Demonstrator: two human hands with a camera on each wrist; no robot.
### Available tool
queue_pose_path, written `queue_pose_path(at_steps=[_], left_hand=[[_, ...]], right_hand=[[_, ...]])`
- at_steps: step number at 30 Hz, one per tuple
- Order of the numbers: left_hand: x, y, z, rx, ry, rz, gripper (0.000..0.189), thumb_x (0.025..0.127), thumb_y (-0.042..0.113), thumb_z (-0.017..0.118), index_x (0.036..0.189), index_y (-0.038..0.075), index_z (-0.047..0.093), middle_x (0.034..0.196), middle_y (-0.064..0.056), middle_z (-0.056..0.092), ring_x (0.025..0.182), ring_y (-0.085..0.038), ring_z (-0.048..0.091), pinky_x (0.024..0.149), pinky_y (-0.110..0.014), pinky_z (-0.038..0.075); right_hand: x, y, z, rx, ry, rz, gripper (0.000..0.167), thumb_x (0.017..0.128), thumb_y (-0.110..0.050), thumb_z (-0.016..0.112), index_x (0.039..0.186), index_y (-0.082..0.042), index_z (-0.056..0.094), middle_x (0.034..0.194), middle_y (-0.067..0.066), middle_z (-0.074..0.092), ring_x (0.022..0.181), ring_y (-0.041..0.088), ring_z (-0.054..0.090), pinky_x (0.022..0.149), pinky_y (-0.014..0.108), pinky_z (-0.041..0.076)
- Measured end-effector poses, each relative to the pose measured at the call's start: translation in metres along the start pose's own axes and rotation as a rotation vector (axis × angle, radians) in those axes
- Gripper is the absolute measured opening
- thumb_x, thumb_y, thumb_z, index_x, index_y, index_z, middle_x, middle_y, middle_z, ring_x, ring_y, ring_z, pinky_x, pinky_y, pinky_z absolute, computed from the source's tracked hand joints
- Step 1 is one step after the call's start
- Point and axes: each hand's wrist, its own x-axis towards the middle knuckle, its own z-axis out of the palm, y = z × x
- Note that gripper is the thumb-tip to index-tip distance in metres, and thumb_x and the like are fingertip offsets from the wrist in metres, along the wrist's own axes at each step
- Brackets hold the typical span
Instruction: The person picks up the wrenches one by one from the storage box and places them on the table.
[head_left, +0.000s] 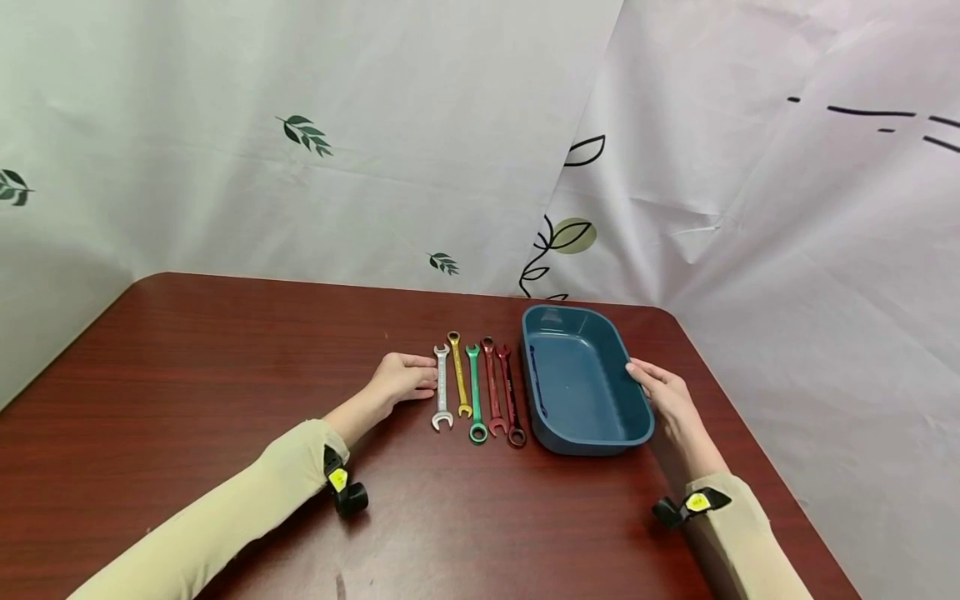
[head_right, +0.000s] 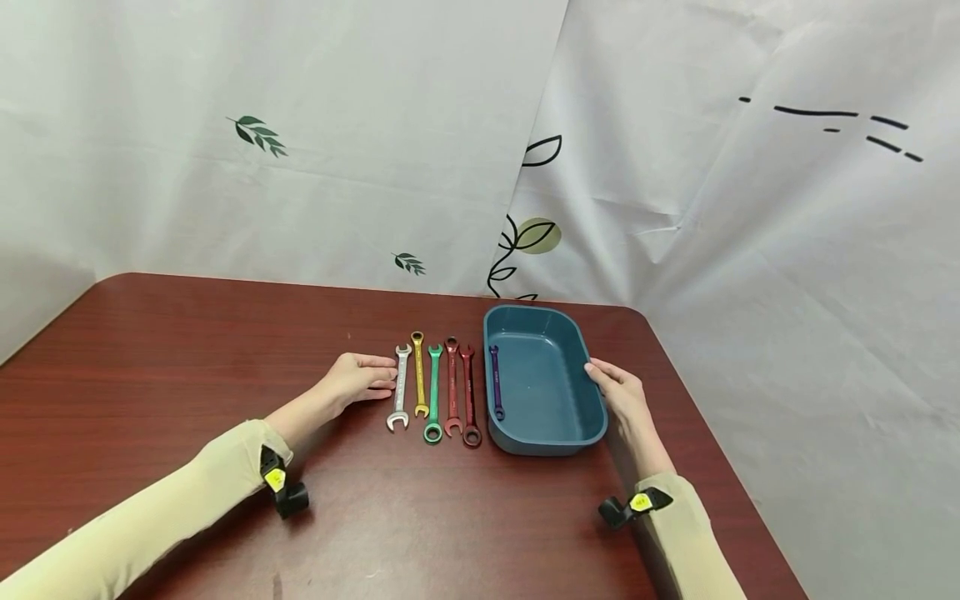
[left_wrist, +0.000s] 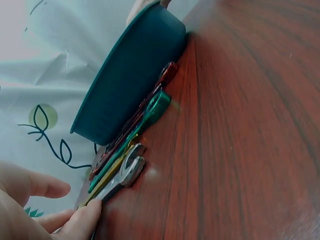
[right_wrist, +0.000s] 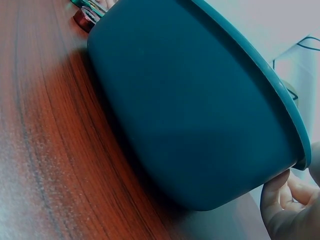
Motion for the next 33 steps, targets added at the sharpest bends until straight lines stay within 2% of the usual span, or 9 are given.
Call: queue_pose_path(at_steps=[4, 10, 12, 15, 19, 25, 33], left_hand=[[-0.003, 0.001, 0.002, 0.022, 0.009, 0.007, 0.037, 0.094, 0.003, 0.056, 0.128, -0.011, 0.054, 0.124, -0.028, 0.06, 0.092, -0.016, 0.067, 0.088, -0.032, 0.058], [-0.008, 0.004, 0.005, 0.033, 0.026, 0.022, 0.039, 0.094, 0.007, 0.056, 0.129, -0.01, 0.054, 0.123, -0.025, 0.062, 0.09, -0.009, 0.065, 0.095, -0.031, 0.055], [-0.009, 0.005, 0.006, 0.014, 0.025, 0.021, 0.039, 0.094, 0.007, 0.056, 0.13, -0.009, 0.054, 0.124, -0.025, 0.062, 0.094, -0.011, 0.065, 0.097, -0.032, 0.054], [-0.01, 0.006, 0.008, -0.026, -0.007, 0.025, 0.041, 0.096, 0.006, 0.053, 0.132, -0.011, 0.05, 0.131, -0.027, 0.056, 0.109, -0.022, 0.064, 0.102, -0.034, 0.05], [-0.012, 0.008, 0.013, -0.099, -0.071, 0.033, 0.043, 0.097, 0.004, 0.048, 0.135, -0.014, 0.044, 0.137, -0.031, 0.049, 0.126, -0.035, 0.053, 0.108, -0.039, 0.045], [-0.017, 0.013, 0.022, -0.158, -0.138, 0.024, 0.043, 0.099, 0.004, 0.045, 0.137, -0.016, 0.04, 0.139, -0.032, 0.046, 0.13, -0.038, 0.048, 0.111, -0.041, 0.042], [-0.023, 0.025, 0.034, -0.213, -0.183, -0.027, 0.043, 0.099, 0.01, 0.047, 0.135, -0.014, 0.044, 0.138, -0.031, 0.048, 0.129, -0.037, 0.05, 0.109, -0.04, 0.044]], right_hand=[[0.0, 0.0, 0.0, 0.016, 0.002, -0.003, 0.068, 0.092, -0.03, 0.064, 0.147, -0.002, 0.036, 0.081, -0.019, 0.064, 0.071, -0.002, 0.063, 0.065, 0.016, 0.055], [-0.001, 0.001, 0.0, 0.021, 0.005, -0.005, 0.066, 0.092, -0.03, 0.065, 0.146, -0.003, 0.038, 0.082, -0.019, 0.064, 0.073, -0.002, 0.063, 0.067, 0.016, 0.056], [-0.002, 0.001, 0.0, 0.021, 0.004, -0.004, 0.065, 0.092, -0.03, 0.064, 0.146, -0.004, 0.039, 0.083, -0.019, 0.064, 0.074, -0.002, 0.063, 0.068, 0.016, 0.056], [-0.001, 0.001, 0.0, 0.017, 0.01, -0.004, 0.065, 0.092, -0.031, 0.065, 0.145, -0.004, 0.04, 0.083, -0.019, 0.063, 0.075, -0.001, 0.063, 0.068, 0.016, 0.056], [0.0, 0.001, 0.0, 0.0, 0.013, -0.004, 0.067, 0.092, -0.032, 0.065, 0.146, -0.003, 0.038, 0.083, -0.02, 0.062, 0.074, -0.002, 0.063, 0.068, 0.016, 0.056], [-0.002, 0.001, 0.0, -0.039, 0.002, -0.015, 0.068, 0.093, -0.034, 0.063, 0.147, -0.003, 0.037, 0.086, -0.022, 0.06, 0.076, -0.005, 0.063, 0.069, 0.015, 0.056], [-0.003, 0.004, -0.001, -0.08, -0.007, -0.038, 0.072, 0.09, -0.041, 0.065, 0.147, -0.005, 0.038, 0.115, -0.008, 0.056, 0.084, -0.007, 0.061, 0.075, 0.014, 0.055]])
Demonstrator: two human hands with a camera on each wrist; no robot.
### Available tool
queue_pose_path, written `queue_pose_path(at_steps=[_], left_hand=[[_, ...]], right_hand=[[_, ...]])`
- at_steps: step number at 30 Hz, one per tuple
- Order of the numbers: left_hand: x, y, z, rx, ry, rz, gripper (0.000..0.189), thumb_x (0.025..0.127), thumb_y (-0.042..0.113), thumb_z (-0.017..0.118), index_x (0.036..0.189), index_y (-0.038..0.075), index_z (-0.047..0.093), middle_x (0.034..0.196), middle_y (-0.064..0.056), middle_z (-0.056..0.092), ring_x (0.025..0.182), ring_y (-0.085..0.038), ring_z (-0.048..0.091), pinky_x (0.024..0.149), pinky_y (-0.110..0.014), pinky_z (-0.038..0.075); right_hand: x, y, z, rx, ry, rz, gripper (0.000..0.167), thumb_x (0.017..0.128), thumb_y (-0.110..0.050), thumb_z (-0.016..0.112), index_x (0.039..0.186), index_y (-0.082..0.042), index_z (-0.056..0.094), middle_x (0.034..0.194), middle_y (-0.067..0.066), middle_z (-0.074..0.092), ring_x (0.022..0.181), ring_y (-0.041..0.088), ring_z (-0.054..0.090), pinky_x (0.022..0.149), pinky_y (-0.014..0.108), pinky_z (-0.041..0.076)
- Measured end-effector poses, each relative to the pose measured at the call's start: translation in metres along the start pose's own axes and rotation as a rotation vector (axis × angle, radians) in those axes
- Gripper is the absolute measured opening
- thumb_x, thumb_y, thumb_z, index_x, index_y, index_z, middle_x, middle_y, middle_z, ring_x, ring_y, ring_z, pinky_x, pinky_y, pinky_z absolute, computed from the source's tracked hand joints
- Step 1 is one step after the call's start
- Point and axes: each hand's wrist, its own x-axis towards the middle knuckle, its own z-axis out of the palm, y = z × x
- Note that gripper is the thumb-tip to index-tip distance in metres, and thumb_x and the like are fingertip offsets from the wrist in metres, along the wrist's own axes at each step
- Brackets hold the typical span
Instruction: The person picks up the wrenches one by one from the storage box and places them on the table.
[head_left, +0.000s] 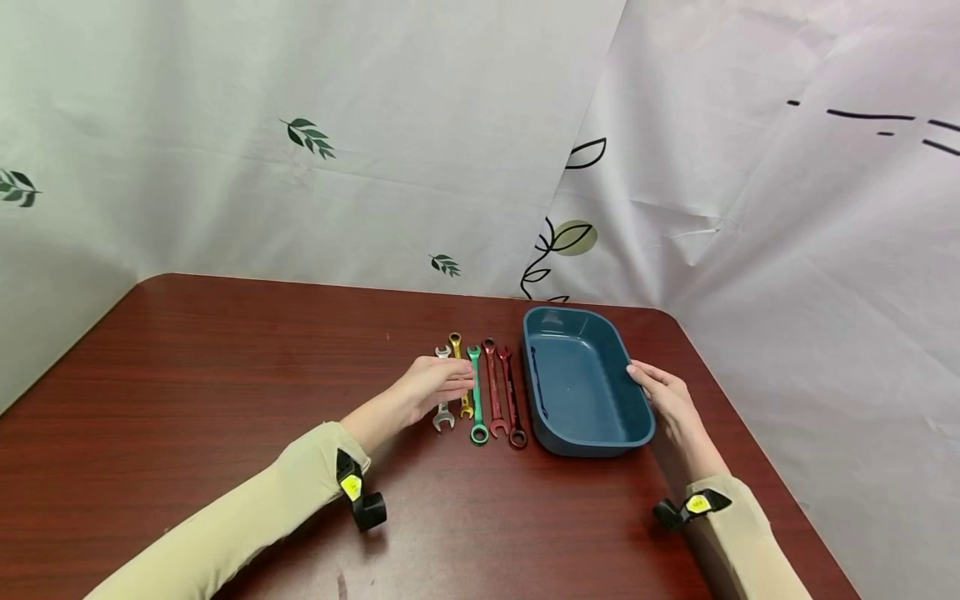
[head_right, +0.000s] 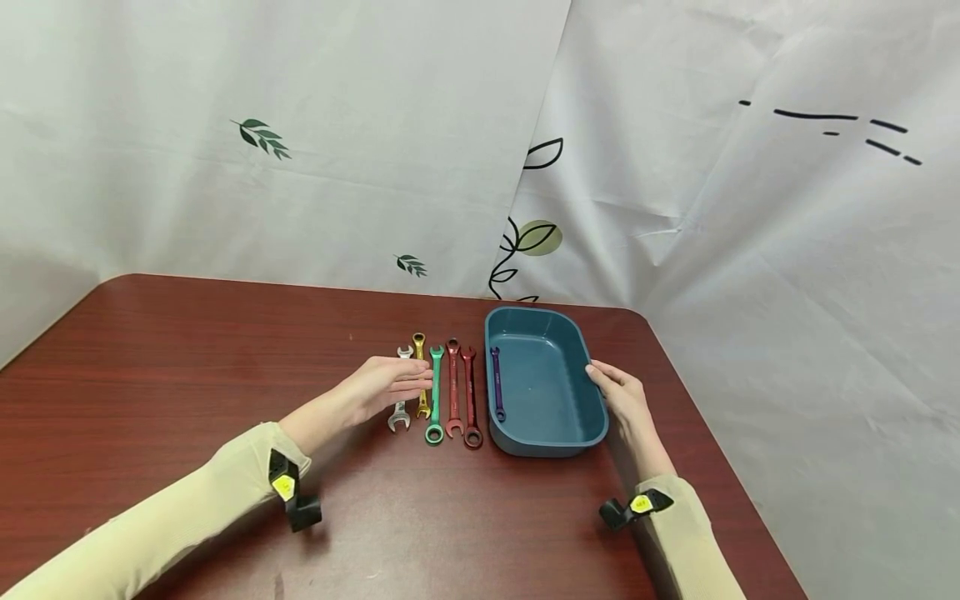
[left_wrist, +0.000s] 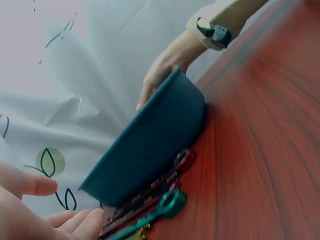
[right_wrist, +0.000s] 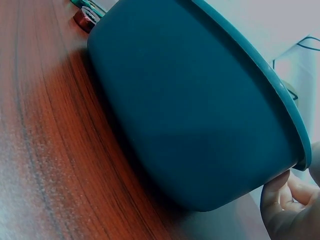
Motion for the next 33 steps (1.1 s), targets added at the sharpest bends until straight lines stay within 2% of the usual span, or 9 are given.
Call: queue_pose_path(at_steps=[5, 12, 27, 33], left_hand=[[0.0, 0.008, 0.012, -0.02, -0.06, -0.015, 0.045, 0.101, 0.012, 0.046, 0.139, -0.01, 0.041, 0.139, -0.028, 0.048, 0.13, -0.035, 0.05, 0.111, -0.041, 0.042], [0.0, 0.017, 0.03, -0.052, -0.12, -0.014, 0.042, 0.103, 0.014, 0.041, 0.139, -0.007, 0.044, 0.14, -0.026, 0.049, 0.129, -0.034, 0.051, 0.109, -0.04, 0.044], [0.007, 0.03, 0.062, -0.078, -0.205, -0.029, 0.04, 0.101, 0.015, 0.045, 0.136, -0.006, 0.048, 0.138, -0.026, 0.051, 0.128, -0.034, 0.051, 0.107, -0.038, 0.046], [0.012, 0.032, 0.072, -0.073, -0.229, -0.037, 0.042, 0.102, 0.016, 0.045, 0.139, -0.004, 0.045, 0.141, -0.026, 0.048, 0.131, -0.035, 0.048, 0.109, -0.039, 0.045]], right_hand=[[-0.001, 0.002, -0.001, 0.048, -0.001, -0.012, 0.068, 0.088, -0.039, 0.068, 0.143, -0.005, 0.045, 0.105, -0.011, 0.06, 0.083, -0.003, 0.064, 0.073, 0.016, 0.056], [0.0, 0.0, -0.002, 0.053, -0.006, 0.012, 0.07, 0.091, -0.035, 0.065, 0.147, -0.003, 0.037, 0.09, -0.02, 0.06, 0.081, -0.003, 0.064, 0.072, 0.016, 0.056], [0.003, -0.001, 0.0, 0.008, 0.016, 0.017, 0.068, 0.092, -0.037, 0.063, 0.146, -0.005, 0.039, 0.097, -0.017, 0.057, 0.081, -0.004, 0.062, 0.072, 0.015, 0.055], [0.004, -0.002, 0.0, 0.033, 0.015, 0.013, 0.067, 0.093, -0.034, 0.063, 0.146, -0.004, 0.038, 0.09, -0.019, 0.06, 0.079, -0.004, 0.062, 0.07, 0.015, 0.055]])
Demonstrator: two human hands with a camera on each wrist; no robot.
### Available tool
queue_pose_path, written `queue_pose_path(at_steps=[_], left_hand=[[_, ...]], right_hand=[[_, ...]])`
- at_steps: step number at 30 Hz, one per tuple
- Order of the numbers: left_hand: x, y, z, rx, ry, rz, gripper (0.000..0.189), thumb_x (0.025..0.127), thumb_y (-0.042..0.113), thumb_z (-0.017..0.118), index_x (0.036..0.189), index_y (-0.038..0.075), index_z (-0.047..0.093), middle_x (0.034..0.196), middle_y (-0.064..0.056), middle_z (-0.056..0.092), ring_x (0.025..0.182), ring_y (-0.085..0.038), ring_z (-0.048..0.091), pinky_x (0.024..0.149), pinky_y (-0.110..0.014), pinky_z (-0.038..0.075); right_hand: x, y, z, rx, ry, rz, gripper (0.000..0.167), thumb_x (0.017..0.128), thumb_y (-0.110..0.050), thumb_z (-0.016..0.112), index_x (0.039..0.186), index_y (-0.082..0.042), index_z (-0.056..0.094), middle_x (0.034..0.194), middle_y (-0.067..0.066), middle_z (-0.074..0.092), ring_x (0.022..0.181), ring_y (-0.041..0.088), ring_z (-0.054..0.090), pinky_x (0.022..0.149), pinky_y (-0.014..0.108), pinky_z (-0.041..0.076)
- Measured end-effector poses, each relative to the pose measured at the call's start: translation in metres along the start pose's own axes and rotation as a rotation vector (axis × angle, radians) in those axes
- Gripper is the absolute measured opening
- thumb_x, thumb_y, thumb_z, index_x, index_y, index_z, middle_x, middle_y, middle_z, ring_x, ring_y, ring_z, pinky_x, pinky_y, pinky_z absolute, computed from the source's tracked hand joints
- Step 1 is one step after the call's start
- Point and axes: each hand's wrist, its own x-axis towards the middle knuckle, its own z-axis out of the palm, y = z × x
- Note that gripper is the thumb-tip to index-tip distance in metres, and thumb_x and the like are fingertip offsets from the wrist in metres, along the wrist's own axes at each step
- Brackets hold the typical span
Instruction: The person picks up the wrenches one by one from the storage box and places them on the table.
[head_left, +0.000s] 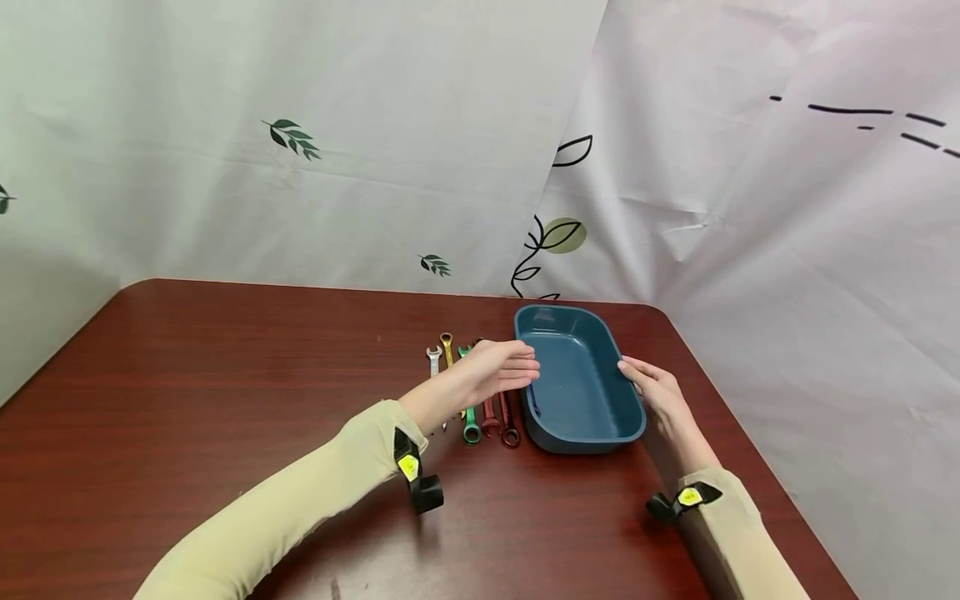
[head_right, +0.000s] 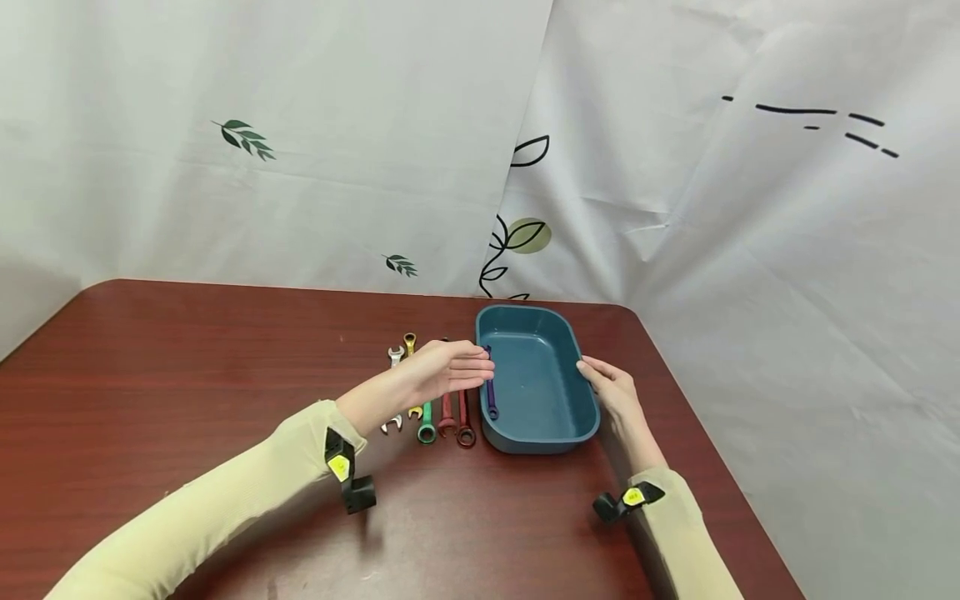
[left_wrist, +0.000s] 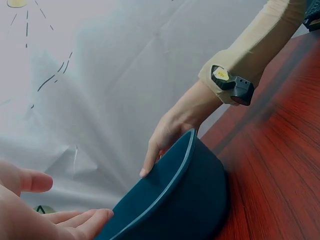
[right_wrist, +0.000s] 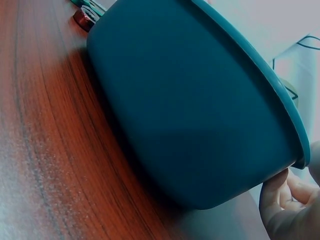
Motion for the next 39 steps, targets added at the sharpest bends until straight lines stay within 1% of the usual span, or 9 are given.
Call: queue_pose_path(at_steps=[10, 15, 19, 24, 28, 30, 33, 35, 39], left_hand=[[0.012, 0.002, 0.013, 0.038, -0.018, -0.019, 0.045, 0.1, 0.018, 0.046, 0.139, -0.005, 0.045, 0.144, -0.026, 0.044, 0.134, -0.035, 0.046, 0.111, -0.039, 0.042], [0.019, 0.004, 0.018, 0.061, -0.027, -0.036, 0.054, 0.099, 0.022, 0.049, 0.142, -0.009, 0.036, 0.148, -0.027, 0.038, 0.137, -0.036, 0.041, 0.114, -0.041, 0.038], [0.025, 0.006, 0.023, 0.065, -0.023, -0.057, 0.062, 0.099, 0.024, 0.05, 0.146, -0.009, 0.028, 0.152, -0.028, 0.03, 0.141, -0.037, 0.033, 0.118, -0.043, 0.032], [0.03, 0.008, 0.029, 0.049, -0.003, -0.08, 0.069, 0.097, 0.024, 0.052, 0.151, -0.003, 0.019, 0.157, -0.027, 0.017, 0.146, -0.036, 0.023, 0.12, -0.043, 0.026], [0.035, 0.008, 0.037, 0.053, 0.011, -0.105, 0.073, 0.097, 0.025, 0.053, 0.154, 0.006, 0.012, 0.161, -0.021, 0.005, 0.149, -0.035, 0.01, 0.123, -0.043, 0.018], [0.037, 0.006, 0.04, 0.077, 0.032, -0.11, 0.073, 0.096, 0.026, 0.054, 0.154, 0.008, 0.013, 0.162, -0.016, 0.004, 0.149, -0.035, 0.008, 0.124, -0.044, 0.016], [0.041, 0.003, 0.046, 0.129, 0.064, -0.107, 0.07, 0.095, 0.029, 0.055, 0.153, 0.008, 0.021, 0.162, -0.012, 0.01, 0.149, -0.034, 0.009, 0.124, -0.048, 0.015], [0.043, 0.001, 0.049, 0.163, 0.079, -0.101, 0.067, 0.095, 0.03, 0.055, 0.152, 0.007, 0.026, 0.162, -0.01, 0.012, 0.149, -0.033, 0.011, 0.123, -0.05, 0.014], [0.049, -0.004, 0.053, 0.243, 0.113, -0.114, 0.069, 0.094, 0.033, 0.055, 0.152, 0.008, 0.026, 0.161, -0.01, 0.013, 0.148, -0.033, 0.013, 0.122, -0.053, 0.014]], right_hand=[[0.0, -0.001, 0.0, 0.007, -0.004, -0.003, 0.068, 0.092, -0.034, 0.064, 0.146, -0.003, 0.038, 0.089, -0.02, 0.06, 0.08, -0.004, 0.062, 0.07, 0.015, 0.055], [-0.001, -0.002, 0.0, 0.017, -0.003, 0.003, 0.068, 0.092, -0.034, 0.064, 0.146, -0.003, 0.038, 0.087, -0.02, 0.061, 0.079, -0.003, 0.063, 0.07, 0.015, 0.055], [-0.001, -0.001, 0.0, 0.019, -0.004, 0.008, 0.068, 0.092, -0.034, 0.064, 0.147, -0.003, 0.038, 0.086, -0.021, 0.061, 0.079, -0.003, 0.063, 0.07, 0.015, 0.055], [-0.001, 0.0, 0.001, 0.017, 0.002, 0.008, 0.068, 0.092, -0.034, 0.064, 0.146, -0.003, 0.038, 0.087, -0.02, 0.062, 0.078, -0.003, 0.063, 0.069, 0.016, 0.055], [-0.001, 0.0, 0.001, -0.007, 0.009, 0.005, 0.067, 0.092, -0.036, 0.063, 0.146, -0.004, 0.039, 0.093, -0.018, 0.06, 0.08, -0.003, 0.062, 0.071, 0.015, 0.055], [-0.001, 0.0, 0.002, -0.015, 0.014, 0.004, 0.068, 0.092, -0.037, 0.063, 0.146, -0.005, 0.039, 0.095, -0.017, 0.059, 0.08, -0.004, 0.062, 0.071, 0.015, 0.055], [-0.001, 0.0, 0.003, -0.009, 0.019, 0.0, 0.067, 0.092, -0.036, 0.064, 0.146, -0.004, 0.041, 0.095, -0.017, 0.06, 0.08, -0.004, 0.063, 0.071, 0.015, 0.055], [-0.001, 0.0, 0.003, -0.008, 0.018, -0.004, 0.066, 0.092, -0.036, 0.064, 0.146, -0.004, 0.04, 0.095, -0.017, 0.06, 0.08, -0.004, 0.063, 0.072, 0.015, 0.055], [-0.001, 0.001, 0.004, -0.01, 0.018, -0.01, 0.066, 0.092, -0.036, 0.063, 0.145, -0.003, 0.04, 0.102, -0.012, 0.06, 0.082, -0.003, 0.063, 0.073, 0.016, 0.056]])
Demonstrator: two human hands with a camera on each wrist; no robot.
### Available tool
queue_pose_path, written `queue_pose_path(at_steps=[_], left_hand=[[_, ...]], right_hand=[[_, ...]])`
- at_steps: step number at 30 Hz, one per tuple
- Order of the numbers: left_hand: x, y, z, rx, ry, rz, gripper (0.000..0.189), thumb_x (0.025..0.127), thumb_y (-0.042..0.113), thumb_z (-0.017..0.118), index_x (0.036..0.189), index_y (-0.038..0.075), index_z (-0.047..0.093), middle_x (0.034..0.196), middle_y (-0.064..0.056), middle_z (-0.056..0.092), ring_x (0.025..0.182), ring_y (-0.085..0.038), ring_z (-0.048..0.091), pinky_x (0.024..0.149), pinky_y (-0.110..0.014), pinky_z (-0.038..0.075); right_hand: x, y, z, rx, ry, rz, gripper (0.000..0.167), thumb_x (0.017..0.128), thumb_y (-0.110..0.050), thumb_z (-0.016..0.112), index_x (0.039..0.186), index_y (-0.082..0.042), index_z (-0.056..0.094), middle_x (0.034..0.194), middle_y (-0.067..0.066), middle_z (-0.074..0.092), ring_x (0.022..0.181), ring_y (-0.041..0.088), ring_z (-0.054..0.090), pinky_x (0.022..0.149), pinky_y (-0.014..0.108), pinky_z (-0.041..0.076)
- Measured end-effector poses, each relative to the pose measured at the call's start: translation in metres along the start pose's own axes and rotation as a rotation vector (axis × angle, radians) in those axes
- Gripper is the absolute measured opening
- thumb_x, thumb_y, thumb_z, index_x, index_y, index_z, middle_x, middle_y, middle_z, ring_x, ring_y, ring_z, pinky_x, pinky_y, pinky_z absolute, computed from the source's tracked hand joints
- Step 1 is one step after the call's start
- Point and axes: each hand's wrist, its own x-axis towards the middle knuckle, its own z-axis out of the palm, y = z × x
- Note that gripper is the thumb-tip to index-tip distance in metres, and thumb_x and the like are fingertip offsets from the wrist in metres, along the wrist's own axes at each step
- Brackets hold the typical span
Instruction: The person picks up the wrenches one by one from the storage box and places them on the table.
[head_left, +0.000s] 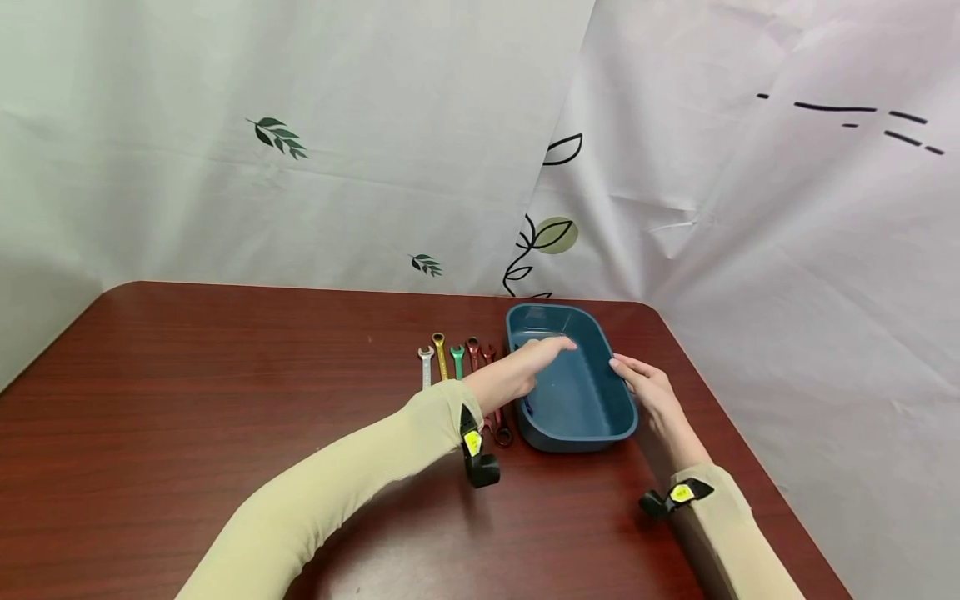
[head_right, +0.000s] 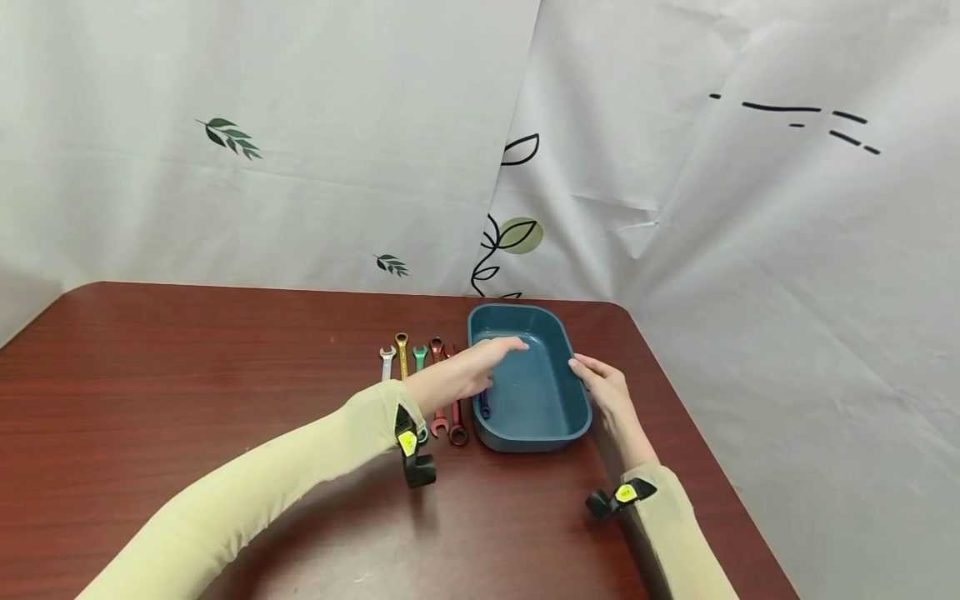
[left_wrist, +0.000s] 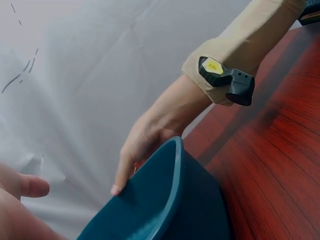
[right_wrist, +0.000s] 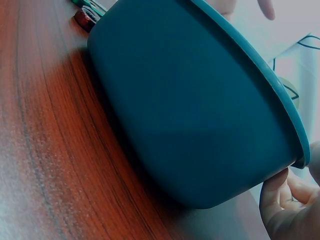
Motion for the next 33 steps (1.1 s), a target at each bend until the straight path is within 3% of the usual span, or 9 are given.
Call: queue_pose_path(at_steps=[6, 14, 25, 33], left_hand=[[0.009, -0.002, 0.004, 0.108, 0.052, -0.042, 0.072, 0.094, 0.036, 0.055, 0.152, 0.009, 0.024, 0.16, -0.009, 0.016, 0.146, -0.032, 0.02, 0.12, -0.052, 0.02], [0.018, -0.004, 0.0, 0.058, 0.053, -0.055, 0.068, 0.093, 0.03, 0.055, 0.151, 0.008, 0.028, 0.159, -0.01, 0.018, 0.145, -0.032, 0.02, 0.121, -0.051, 0.021], [0.025, -0.007, 0.002, 0.073, 0.044, -0.035, 0.062, 0.096, 0.028, 0.05, 0.15, 0.007, 0.028, 0.159, -0.011, 0.02, 0.145, -0.031, 0.022, 0.12, -0.049, 0.023], [0.032, -0.013, 0.004, 0.001, 0.069, -0.056, 0.064, 0.095, 0.024, 0.05, 0.151, 0.005, 0.026, 0.158, -0.012, 0.02, 0.145, -0.034, 0.022, 0.117, -0.058, 0.026]], right_hand=[[0.001, 0.0, 0.001, -0.032, 0.014, 0.01, 0.065, 0.093, -0.038, 0.061, 0.145, -0.006, 0.041, 0.126, 0.006, 0.056, 0.081, -0.004, 0.062, 0.072, 0.015, 0.056], [0.002, 0.001, 0.001, -0.05, 0.022, 0.014, 0.063, 0.094, -0.038, 0.06, 0.145, -0.007, 0.042, 0.121, 0.0, 0.057, 0.081, -0.003, 0.061, 0.073, 0.016, 0.056], [0.001, -0.001, 0.001, -0.017, 0.01, 0.019, 0.066, 0.092, -0.038, 0.062, 0.146, -0.006, 0.041, 0.106, -0.011, 0.059, 0.081, -0.003, 0.061, 0.072, 0.015, 0.055], [0.0, 0.0, 0.001, -0.013, 0.013, 0.013, 0.065, 0.093, -0.037, 0.062, 0.145, -0.004, 0.041, 0.104, -0.012, 0.059, 0.08, -0.003, 0.062, 0.072, 0.015, 0.055]])
